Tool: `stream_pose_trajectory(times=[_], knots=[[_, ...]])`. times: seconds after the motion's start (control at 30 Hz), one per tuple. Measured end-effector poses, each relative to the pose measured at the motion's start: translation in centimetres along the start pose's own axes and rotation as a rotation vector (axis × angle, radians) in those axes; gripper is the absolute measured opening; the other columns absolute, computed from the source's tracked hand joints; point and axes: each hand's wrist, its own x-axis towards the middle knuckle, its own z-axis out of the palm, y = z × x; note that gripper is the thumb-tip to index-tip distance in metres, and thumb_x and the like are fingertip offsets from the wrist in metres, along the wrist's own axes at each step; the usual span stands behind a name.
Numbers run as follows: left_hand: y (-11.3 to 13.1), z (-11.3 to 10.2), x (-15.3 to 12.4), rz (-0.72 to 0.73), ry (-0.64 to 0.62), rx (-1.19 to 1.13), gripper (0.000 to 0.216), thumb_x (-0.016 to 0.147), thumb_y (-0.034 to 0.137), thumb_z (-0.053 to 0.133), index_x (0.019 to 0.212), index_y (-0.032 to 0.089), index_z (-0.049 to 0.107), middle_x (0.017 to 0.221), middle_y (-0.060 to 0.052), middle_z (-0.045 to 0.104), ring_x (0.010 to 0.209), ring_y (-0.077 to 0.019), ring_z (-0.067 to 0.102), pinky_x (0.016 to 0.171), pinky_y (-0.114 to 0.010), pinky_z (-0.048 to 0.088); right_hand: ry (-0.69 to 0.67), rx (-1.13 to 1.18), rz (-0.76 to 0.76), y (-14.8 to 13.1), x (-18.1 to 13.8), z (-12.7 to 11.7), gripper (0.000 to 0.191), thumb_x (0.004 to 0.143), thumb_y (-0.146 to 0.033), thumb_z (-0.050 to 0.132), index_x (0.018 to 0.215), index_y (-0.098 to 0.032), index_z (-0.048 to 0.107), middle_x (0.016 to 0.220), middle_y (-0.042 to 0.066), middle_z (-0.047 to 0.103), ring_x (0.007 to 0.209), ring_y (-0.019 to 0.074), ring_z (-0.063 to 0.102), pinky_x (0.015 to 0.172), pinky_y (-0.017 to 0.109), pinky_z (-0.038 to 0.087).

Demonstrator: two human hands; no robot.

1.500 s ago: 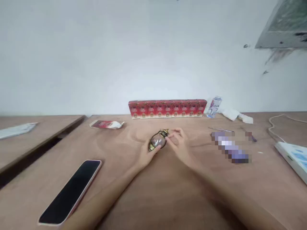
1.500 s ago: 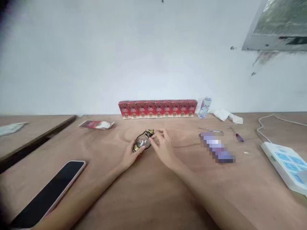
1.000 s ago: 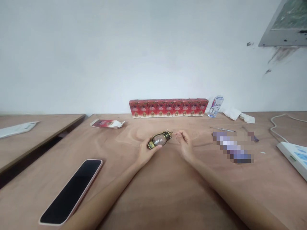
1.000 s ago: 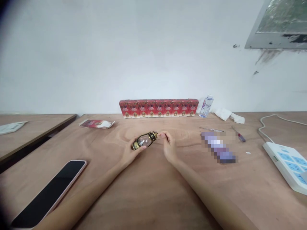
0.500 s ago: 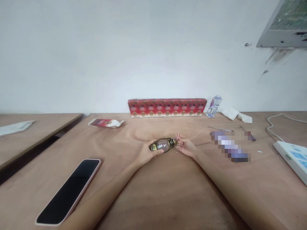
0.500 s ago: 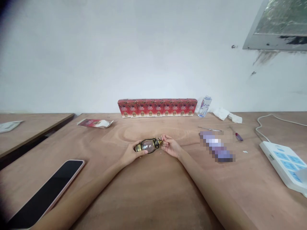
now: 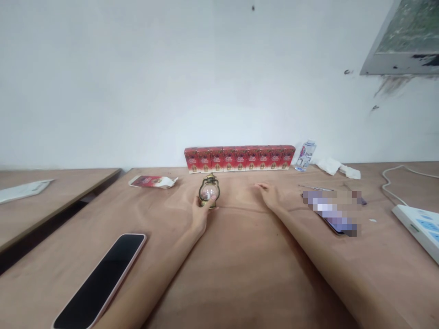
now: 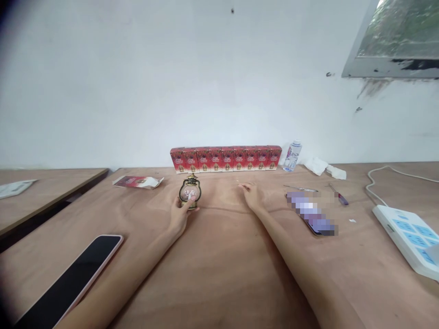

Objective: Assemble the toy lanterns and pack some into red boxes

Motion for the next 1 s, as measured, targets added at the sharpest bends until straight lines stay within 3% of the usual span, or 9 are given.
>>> stream_pose_trajectory(times=[0.13, 0.3, 0.5, 0.67, 0.83, 1.0], knots=[[-0.2, -0.1, 1.5, 0.019, 0.047, -0.031, 0.054, 0.047, 0.033, 0.082, 0.089, 0.017, 0.053, 0.087, 0.000, 0.057, 0.071, -0.0126, 0.057, 0.060, -0.027, 0.054, -0.100, -0.254, -0.127, 0.4, 2.3, 1.3, 0.012, 0.070, -0.024, 0.067, 0.058, -0.023, 0.069, 0.070, 0.006, 0.067, 0.085, 0.0245, 0.054, 0.090, 0.043, 0.035], [-0.6, 0.2, 3.6, 0.058, 0.043, -0.045, 0.052, 0.046, 0.029, 0.083, 0.090, 0.015, 0.059, 0.088, -0.001, 0.063, 0.081, -0.0131, 0.059, 0.075, -0.025, 0.048, -0.137, -0.464, -0.249, 0.7, 2.3, 1.8, 0.016, 0.077, -0.016, 0.056, 0.072, -0.020, 0.072, 0.082, 0.010, 0.066, 0.093, 0.0260, 0.049, 0.090, 0.043, 0.035], [-0.5, 0.8, 4.1, 0.017, -0.011, -0.096, 0.047, 0.045, 0.027, 0.084, 0.083, 0.014, 0.061, 0.080, -0.001, 0.067, 0.079, -0.0148, 0.062, 0.078, -0.027, 0.046, -0.148, -0.525, -0.418, -1.8, -1.1, 2.3, 0.025, 0.085, -0.018, 0.046, 0.100, -0.016, 0.065, 0.105, 0.014, 0.059, 0.104, 0.0277, 0.047, 0.093, 0.043, 0.037], [-0.6, 1.2, 2.9, -0.129, -0.111, -0.213, 0.046, 0.050, 0.032, 0.083, 0.084, 0.017, 0.055, 0.077, 0.001, 0.066, 0.072, -0.0140, 0.063, 0.070, -0.027, 0.050, -0.207, -0.334, -0.594, -5.2, -5.7, 5.7, 0.020, 0.091, -0.028, 0.045, 0.091, -0.020, 0.064, 0.091, 0.009, 0.062, 0.090, 0.0222, 0.055, 0.085, 0.037, 0.043], [-0.7, 2.0, 1.7, -0.294, -0.223, -0.305, 0.031, 0.066, 0.036, 0.074, 0.084, 0.016, 0.059, 0.078, -0.002, 0.065, 0.070, -0.0133, 0.063, 0.060, -0.023, 0.052, -0.149, -0.166, -0.501, -6.9, -7.2, 7.3, 0.015, 0.088, -0.028, 0.050, 0.085, -0.023, 0.064, 0.088, 0.008, 0.064, 0.088, 0.0223, 0.055, 0.083, 0.037, 0.043], [-0.5, 2.1, 1.7, -0.345, -0.230, -0.374, 0.016, 0.073, 0.027, 0.068, 0.083, 0.017, 0.059, 0.078, 0.000, 0.065, 0.072, -0.0114, 0.062, 0.062, -0.020, 0.053, -0.113, -0.013, -0.356, -6.8, -6.7, 7.4, 0.011, 0.082, -0.031, 0.058, 0.077, -0.023, 0.065, 0.083, 0.007, 0.064, 0.086, 0.0220, 0.055, 0.083, 0.037, 0.041]])
